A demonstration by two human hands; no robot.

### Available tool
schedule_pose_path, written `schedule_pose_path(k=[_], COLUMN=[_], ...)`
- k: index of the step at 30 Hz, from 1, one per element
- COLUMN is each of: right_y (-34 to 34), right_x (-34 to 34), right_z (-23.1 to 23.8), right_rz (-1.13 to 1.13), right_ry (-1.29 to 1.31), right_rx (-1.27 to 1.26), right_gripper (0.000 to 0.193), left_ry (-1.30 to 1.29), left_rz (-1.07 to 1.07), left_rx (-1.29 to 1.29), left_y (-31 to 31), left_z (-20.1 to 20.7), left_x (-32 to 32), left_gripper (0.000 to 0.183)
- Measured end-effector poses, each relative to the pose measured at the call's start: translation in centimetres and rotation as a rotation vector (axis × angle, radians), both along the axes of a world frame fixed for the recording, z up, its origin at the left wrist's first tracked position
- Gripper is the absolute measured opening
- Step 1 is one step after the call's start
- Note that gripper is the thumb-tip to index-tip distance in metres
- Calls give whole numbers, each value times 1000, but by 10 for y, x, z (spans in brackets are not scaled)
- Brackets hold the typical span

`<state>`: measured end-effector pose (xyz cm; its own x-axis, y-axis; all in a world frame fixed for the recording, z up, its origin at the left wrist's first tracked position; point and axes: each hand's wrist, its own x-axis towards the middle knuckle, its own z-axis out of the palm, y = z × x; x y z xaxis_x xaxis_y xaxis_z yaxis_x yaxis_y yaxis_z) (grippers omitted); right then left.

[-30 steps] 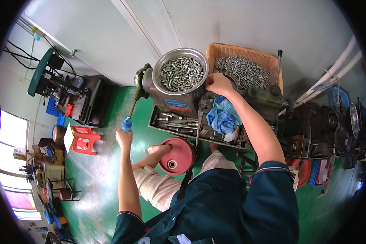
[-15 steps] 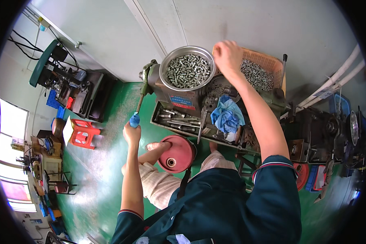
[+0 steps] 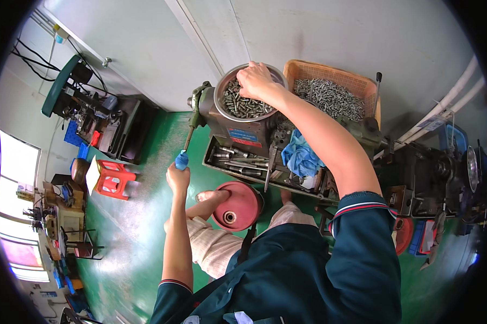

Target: The person processes metal pins using a machine by inserting pins into the machine by hand and operating the levers to machine each piece.

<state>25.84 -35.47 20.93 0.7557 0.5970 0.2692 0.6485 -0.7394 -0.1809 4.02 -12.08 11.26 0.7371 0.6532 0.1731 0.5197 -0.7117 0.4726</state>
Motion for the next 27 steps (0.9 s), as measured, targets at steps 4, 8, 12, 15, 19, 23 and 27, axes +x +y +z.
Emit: schedule_pose_path(k=[4, 8, 12, 15, 19, 23, 27], right_y=[-5, -14, -38, -76, -128, -132, -116], right_x=[5, 7, 0, 9, 15, 5, -4], right_z=[-2, 3, 32, 32, 4, -57, -109], right_rz=[45, 122, -61, -133, -236, -311, -227], right_ry=[54, 44, 261, 306, 307, 513, 592], right_rx=[60, 107, 315, 585, 697, 632, 620], right_gripper=[9, 10, 17, 14, 11, 12, 17], left_ry=[-12, -10, -24, -23, -36, -40, -36], left_rz=[3, 11, -3, 3, -9, -10, -29], left_rx=[11, 5, 13, 19, 7, 4, 9], left_y=[-2, -3, 2, 1, -1, -1, 0], left_z=[0, 0, -5, -4, 0, -2, -2], left_x=[0, 1, 0, -1, 0, 2, 1], left_gripper=[15, 16, 16, 16, 15, 16, 16])
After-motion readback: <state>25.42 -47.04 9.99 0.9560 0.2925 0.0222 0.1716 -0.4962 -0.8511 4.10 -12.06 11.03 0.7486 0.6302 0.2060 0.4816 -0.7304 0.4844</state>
